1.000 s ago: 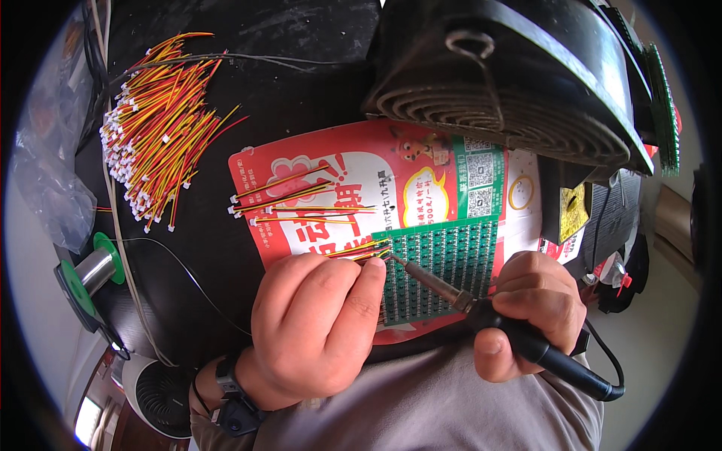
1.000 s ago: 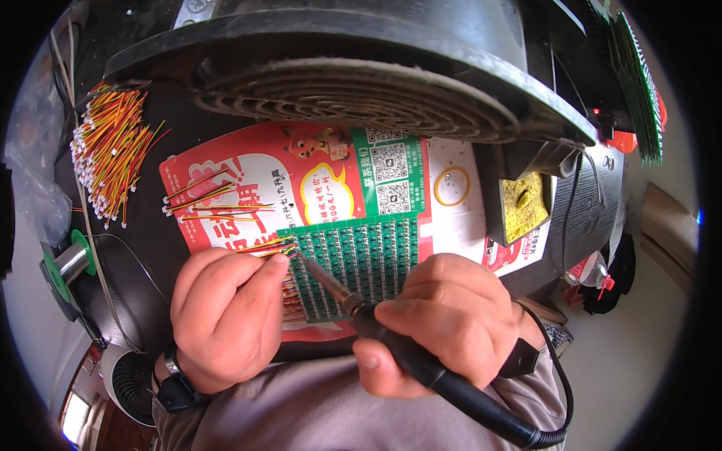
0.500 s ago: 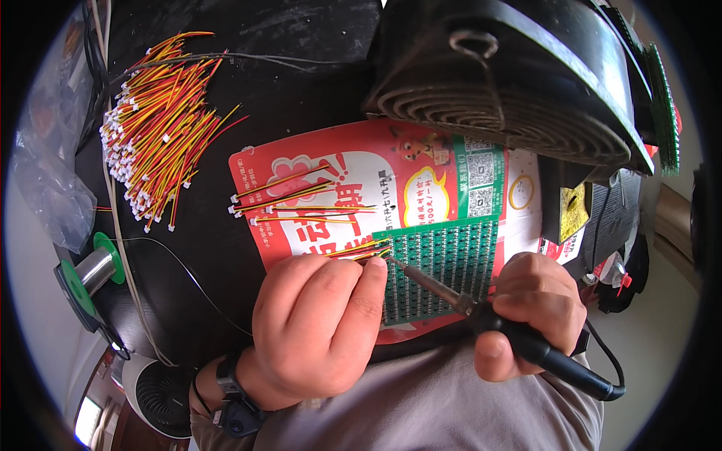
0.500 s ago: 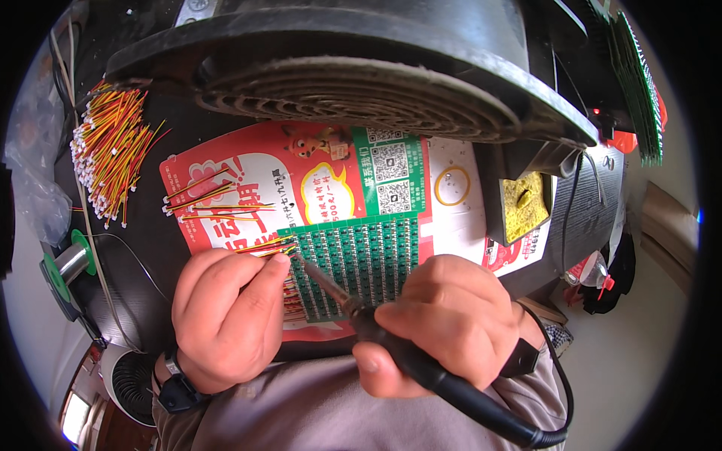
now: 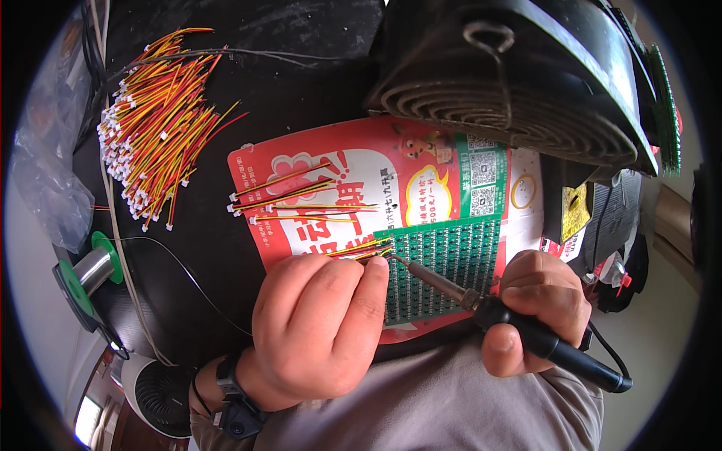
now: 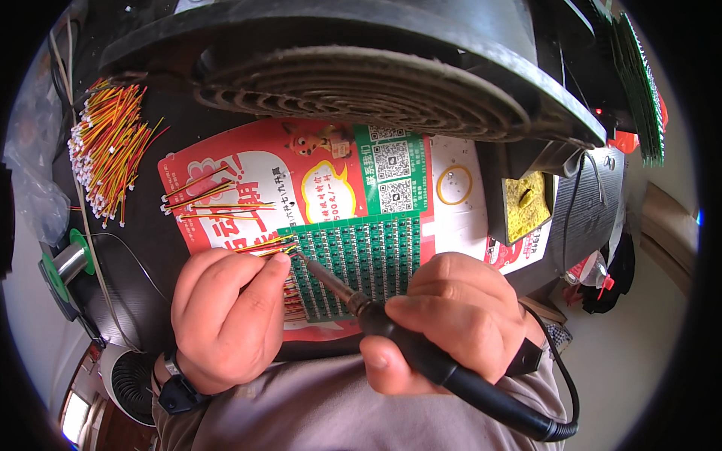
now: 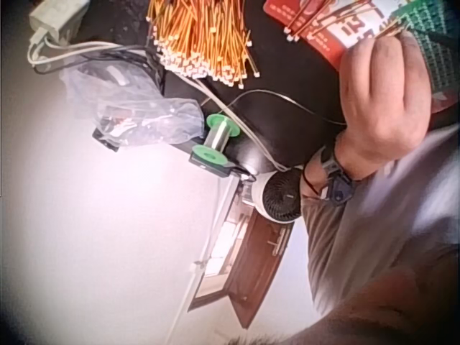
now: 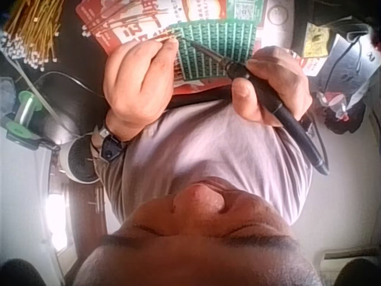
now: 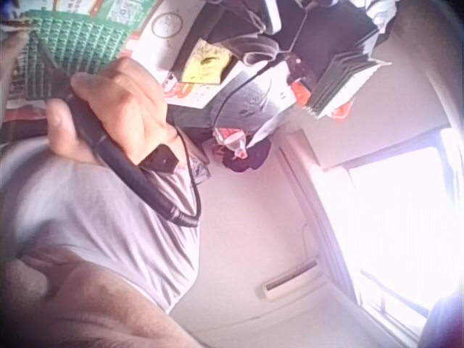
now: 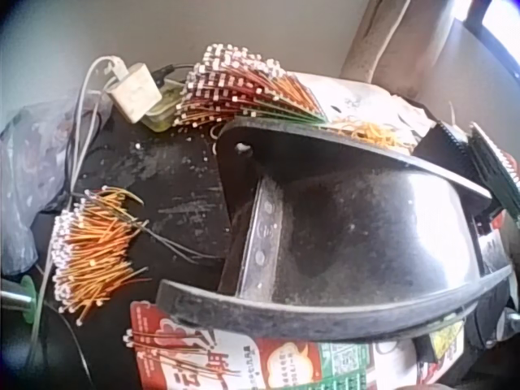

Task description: Soldering colored wires onto a green printed circuit board (PCB).

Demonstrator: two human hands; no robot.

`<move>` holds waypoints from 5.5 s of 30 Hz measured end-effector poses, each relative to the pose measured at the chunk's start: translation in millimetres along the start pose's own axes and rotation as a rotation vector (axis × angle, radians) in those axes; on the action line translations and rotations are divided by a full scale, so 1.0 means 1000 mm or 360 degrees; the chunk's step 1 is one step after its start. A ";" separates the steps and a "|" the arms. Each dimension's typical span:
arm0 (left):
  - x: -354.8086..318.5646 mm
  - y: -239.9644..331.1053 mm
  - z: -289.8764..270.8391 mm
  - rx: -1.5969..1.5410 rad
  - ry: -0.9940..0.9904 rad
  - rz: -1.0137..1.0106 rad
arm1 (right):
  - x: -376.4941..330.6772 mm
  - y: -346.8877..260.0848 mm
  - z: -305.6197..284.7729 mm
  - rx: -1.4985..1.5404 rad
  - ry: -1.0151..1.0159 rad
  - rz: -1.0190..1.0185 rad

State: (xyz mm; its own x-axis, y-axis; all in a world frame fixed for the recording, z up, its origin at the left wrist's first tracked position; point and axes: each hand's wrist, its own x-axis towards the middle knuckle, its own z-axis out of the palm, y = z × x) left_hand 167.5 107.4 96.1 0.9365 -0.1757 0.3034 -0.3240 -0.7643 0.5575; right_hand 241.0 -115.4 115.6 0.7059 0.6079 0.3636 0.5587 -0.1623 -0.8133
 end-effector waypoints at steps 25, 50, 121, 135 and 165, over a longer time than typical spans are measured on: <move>0.002 0.002 0.000 0.0035 0.0041 0.0102 | -0.008 0.004 0.004 0.0004 0.0523 -0.0300; 0.000 0.018 -0.005 0.0131 0.0282 0.0068 | -0.032 0.009 -0.042 -0.1057 0.1147 -0.0323; -0.011 0.002 -0.050 -0.1713 0.0304 -0.0727 | -0.007 -0.036 -0.017 0.0881 0.0566 0.0737; -0.010 0.014 -0.042 -0.1880 0.0094 -0.0955 | -0.018 -0.019 0.004 0.0542 0.0650 0.0576; -0.003 0.009 -0.045 -0.0944 0.0070 -0.0458 | -0.021 0.000 0.000 0.0507 0.0575 0.0211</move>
State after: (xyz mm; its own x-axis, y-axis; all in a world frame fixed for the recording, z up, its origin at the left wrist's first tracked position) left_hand 156.1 129.0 134.6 0.9945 0.0198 0.1032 -0.0924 -0.3036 0.9483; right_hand 226.4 -128.5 108.0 0.8989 0.2811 0.3360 0.3330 0.0599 -0.9410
